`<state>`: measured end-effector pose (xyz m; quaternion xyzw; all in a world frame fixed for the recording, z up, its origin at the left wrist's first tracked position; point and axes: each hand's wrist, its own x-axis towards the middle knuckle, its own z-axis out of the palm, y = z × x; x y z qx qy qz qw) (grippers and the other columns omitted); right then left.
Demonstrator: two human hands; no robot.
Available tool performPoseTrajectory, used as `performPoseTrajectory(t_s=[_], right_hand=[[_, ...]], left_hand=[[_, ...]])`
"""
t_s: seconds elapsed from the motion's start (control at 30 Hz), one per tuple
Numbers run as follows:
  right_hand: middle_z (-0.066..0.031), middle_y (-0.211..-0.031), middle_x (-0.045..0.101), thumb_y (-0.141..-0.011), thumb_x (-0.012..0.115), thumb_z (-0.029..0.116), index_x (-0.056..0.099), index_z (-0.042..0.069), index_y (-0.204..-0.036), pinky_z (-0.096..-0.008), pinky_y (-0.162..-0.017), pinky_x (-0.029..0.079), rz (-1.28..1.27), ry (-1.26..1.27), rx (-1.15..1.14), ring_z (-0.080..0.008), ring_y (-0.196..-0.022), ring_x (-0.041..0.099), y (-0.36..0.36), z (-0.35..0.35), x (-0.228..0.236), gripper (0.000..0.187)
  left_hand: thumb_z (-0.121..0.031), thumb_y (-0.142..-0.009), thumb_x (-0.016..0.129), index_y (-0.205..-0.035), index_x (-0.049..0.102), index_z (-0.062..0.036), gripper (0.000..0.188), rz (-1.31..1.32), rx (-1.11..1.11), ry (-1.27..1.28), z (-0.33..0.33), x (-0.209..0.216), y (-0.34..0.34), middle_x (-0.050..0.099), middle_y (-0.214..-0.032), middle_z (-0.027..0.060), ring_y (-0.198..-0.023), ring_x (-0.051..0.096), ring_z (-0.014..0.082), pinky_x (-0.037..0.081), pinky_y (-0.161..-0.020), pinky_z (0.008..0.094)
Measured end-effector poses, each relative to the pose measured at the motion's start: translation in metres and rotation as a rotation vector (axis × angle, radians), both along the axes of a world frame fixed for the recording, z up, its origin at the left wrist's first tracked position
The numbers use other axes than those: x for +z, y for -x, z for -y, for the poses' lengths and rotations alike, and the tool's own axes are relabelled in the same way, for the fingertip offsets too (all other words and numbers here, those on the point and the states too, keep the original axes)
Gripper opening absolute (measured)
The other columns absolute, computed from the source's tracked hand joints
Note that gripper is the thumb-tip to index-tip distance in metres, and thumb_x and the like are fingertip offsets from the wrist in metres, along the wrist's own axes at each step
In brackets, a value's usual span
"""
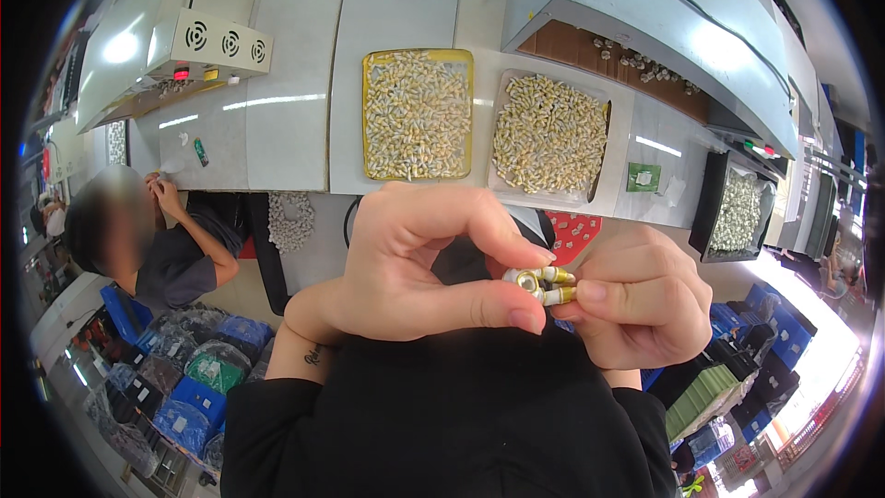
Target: Inspecting and assembling small electronic or mechanical components in a factory setting.
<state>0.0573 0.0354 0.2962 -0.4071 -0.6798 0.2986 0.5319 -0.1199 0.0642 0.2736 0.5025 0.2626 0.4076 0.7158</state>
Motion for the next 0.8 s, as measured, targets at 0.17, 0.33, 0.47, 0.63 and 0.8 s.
performPoseTrajectory(t_s=[0.17,0.33,0.47,0.63,0.8], right_hand=[[-0.0083,-0.058,0.057,-0.050,0.074,-0.001,0.058,-0.002,-0.067,-0.0222,-0.040,0.042,-0.013,-0.086,0.023,-0.0157,-0.047,0.054,0.0002,-0.0020,-0.0018,0.023],[-0.0085,-0.058,0.056,-0.047,0.072,0.001,0.057,-0.002,-0.066,-0.0217,-0.039,0.041,0.009,-0.105,0.065,-0.0160,-0.046,0.052,-0.0019,-0.0060,-0.0004,0.024],[-0.0084,-0.057,0.055,-0.047,0.072,0.002,0.056,-0.002,-0.064,-0.0214,-0.038,0.040,0.053,-0.142,0.067,-0.0156,-0.044,0.051,-0.0007,-0.0076,0.0006,0.024],[-0.0083,-0.056,0.054,-0.048,0.072,0.003,0.056,-0.001,-0.063,-0.0219,-0.037,0.039,0.070,-0.125,0.065,-0.0157,-0.044,0.050,0.0003,-0.0059,0.0034,0.022],[-0.0084,-0.056,0.054,-0.049,0.072,0.005,0.055,-0.001,-0.061,-0.0224,-0.037,0.038,0.101,-0.143,0.068,-0.0156,-0.043,0.049,-0.0014,-0.0071,0.0008,0.022]], left_hand=[[-0.009,-0.062,0.078,-0.078,0.062,0.0002,0.025,-0.017,0.009,-0.127,-0.0015,-0.0003,-0.0003,0.063,-0.071,0.0076,-0.061,0.059,0.0117,0.044,-0.055,0.0205],[-0.019,-0.054,0.083,-0.075,0.061,0.0028,0.037,-0.057,-0.027,-0.136,-0.0022,0.0020,0.0022,0.061,-0.069,0.0118,-0.061,0.057,0.0162,0.043,-0.052,0.0233],[-0.017,-0.054,0.083,-0.075,0.061,0.0029,0.037,-0.066,-0.026,-0.142,-0.0027,0.0035,0.0025,0.061,-0.069,0.0118,-0.061,0.058,0.0159,0.043,-0.053,0.0229],[-0.015,-0.054,0.082,-0.075,0.061,0.0029,0.034,-0.060,-0.043,-0.140,-0.0031,0.0052,0.0029,0.062,-0.070,0.0122,-0.062,0.058,0.0159,0.045,-0.055,0.0220],[-0.013,-0.054,0.082,-0.074,0.061,0.0030,0.033,-0.135,-0.077,-0.115,-0.0048,0.0060,0.0046,0.062,-0.071,0.0128,-0.064,0.059,0.0162,0.046,-0.056,0.0220]])
